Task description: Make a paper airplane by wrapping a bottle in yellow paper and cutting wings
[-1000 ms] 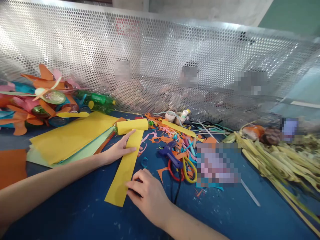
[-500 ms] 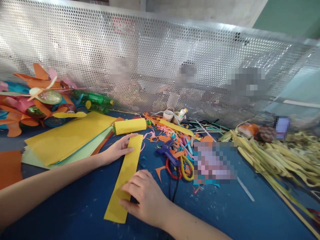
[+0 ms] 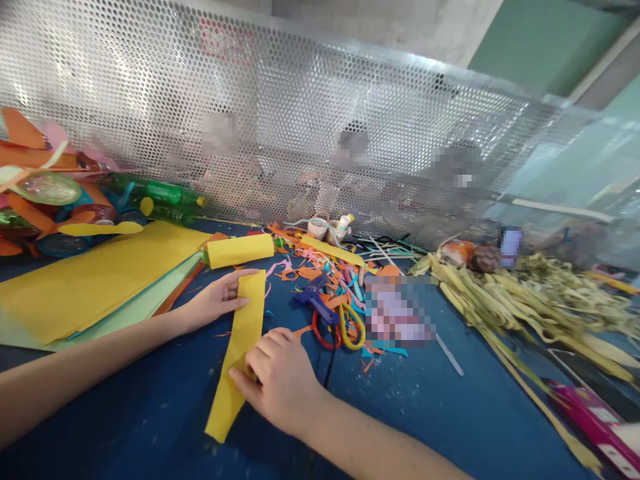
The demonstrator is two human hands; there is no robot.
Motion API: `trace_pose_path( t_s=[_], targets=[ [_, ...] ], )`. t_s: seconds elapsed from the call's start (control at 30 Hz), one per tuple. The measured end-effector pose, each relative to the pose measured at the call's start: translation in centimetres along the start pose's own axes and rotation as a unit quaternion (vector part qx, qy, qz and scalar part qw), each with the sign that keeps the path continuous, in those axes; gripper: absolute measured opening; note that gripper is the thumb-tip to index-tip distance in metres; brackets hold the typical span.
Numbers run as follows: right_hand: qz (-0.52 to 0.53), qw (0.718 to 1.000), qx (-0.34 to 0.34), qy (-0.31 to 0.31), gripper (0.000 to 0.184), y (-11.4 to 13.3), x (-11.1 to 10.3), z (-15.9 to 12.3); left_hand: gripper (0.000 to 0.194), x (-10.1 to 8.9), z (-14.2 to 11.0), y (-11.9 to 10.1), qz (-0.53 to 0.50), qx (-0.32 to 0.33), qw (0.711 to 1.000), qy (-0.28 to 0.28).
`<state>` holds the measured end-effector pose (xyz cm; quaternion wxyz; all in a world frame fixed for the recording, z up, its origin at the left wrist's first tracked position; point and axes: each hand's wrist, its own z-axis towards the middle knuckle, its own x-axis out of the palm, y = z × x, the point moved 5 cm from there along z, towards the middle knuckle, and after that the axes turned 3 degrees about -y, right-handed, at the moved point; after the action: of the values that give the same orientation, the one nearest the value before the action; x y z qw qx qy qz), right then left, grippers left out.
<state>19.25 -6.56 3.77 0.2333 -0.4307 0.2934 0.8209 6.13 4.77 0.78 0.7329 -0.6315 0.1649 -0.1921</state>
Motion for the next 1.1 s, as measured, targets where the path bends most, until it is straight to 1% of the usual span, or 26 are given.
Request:
trace_pose_path(
  t_s=[0.07, 0.17, 0.2, 0.23, 0.3, 0.33, 0.37, 0.43, 0.5, 0.57, 0.77, 0.9, 1.0, 1.1],
  targets=[
    [-0.028, 0.999, 0.029, -0.015, 0.024, -0.7, -0.6, 0.3, 0.061, 0.0, 0.0, 0.1, 0.003, -0.004, 1.0, -0.003],
    [-0.075, 0.993, 0.092, -0.024, 0.015, -2.6, -1.2, 0.6, 0.057, -0.1, -0.1, 0.0, 0.0, -0.004, 1.0, -0.009],
    [-0.084, 0.991, 0.106, -0.023, 0.016, -3.2, -1.3, 0.6, 0.055, -0.2, -0.2, -0.1, -0.001, -0.005, 1.0, -0.016],
    [-0.084, 0.99, 0.112, -0.019, 0.021, -3.8, -1.3, 0.6, 0.053, -0.3, -0.2, -0.1, -0.004, -0.006, 1.0, -0.024],
    [-0.074, 0.991, 0.107, -0.005, 0.038, -4.7, -0.9, 0.5, 0.05, -0.5, -0.3, -0.2, -0.011, -0.013, 0.999, -0.045],
    [-0.07, 0.992, 0.101, 0.004, 0.044, -4.9, -0.7, 0.5, 0.05, -0.6, -0.3, -0.1, -0.016, -0.016, 0.998, -0.053],
    [-0.069, 0.993, 0.095, 0.01, 0.044, -5.1, -0.5, 0.4, 0.05, -0.7, -0.3, -0.1, -0.02, -0.02, 0.998, -0.058],
    [-0.072, 0.993, 0.087, 0.014, 0.036, -5.3, -0.1, 0.4, 0.049, -0.6, -0.2, -0.1, -0.028, -0.024, 0.998, -0.057],
    [-0.078, 0.994, 0.082, 0.009, 0.027, -5.3, 0.1, 0.5, 0.049, -0.5, -0.2, 0.0, -0.026, -0.028, 0.998, -0.053],
    [-0.088, 0.993, 0.078, -0.001, 0.024, -5.3, 0.3, 0.6, 0.049, -0.5, -0.2, -0.1, -0.012, -0.029, 0.998, -0.051],
    [-0.101, 0.993, 0.063, -0.02, 0.027, -5.8, 0.6, 0.5, 0.051, -0.8, -0.1, 0.2, 0.025, -0.028, 0.997, -0.061],
    [-0.127, 0.99, 0.043, -0.037, 0.032, -5.4, 0.3, 0.6, 0.052, -0.8, 0.0, 0.3, 0.049, -0.017, 0.997, -0.063],
    [-0.161, 0.983, 0.056, -0.065, 0.036, -5.2, -0.3, 0.7, 0.05, -0.7, 0.1, 0.2, 0.066, -0.002, 0.996, -0.052],
    [-0.166, 0.98, 0.076, -0.084, 0.045, -5.2, -0.6, 0.7, 0.049, -0.6, 0.0, 0.1, 0.074, 0.004, 0.996, -0.044]
  ],
)
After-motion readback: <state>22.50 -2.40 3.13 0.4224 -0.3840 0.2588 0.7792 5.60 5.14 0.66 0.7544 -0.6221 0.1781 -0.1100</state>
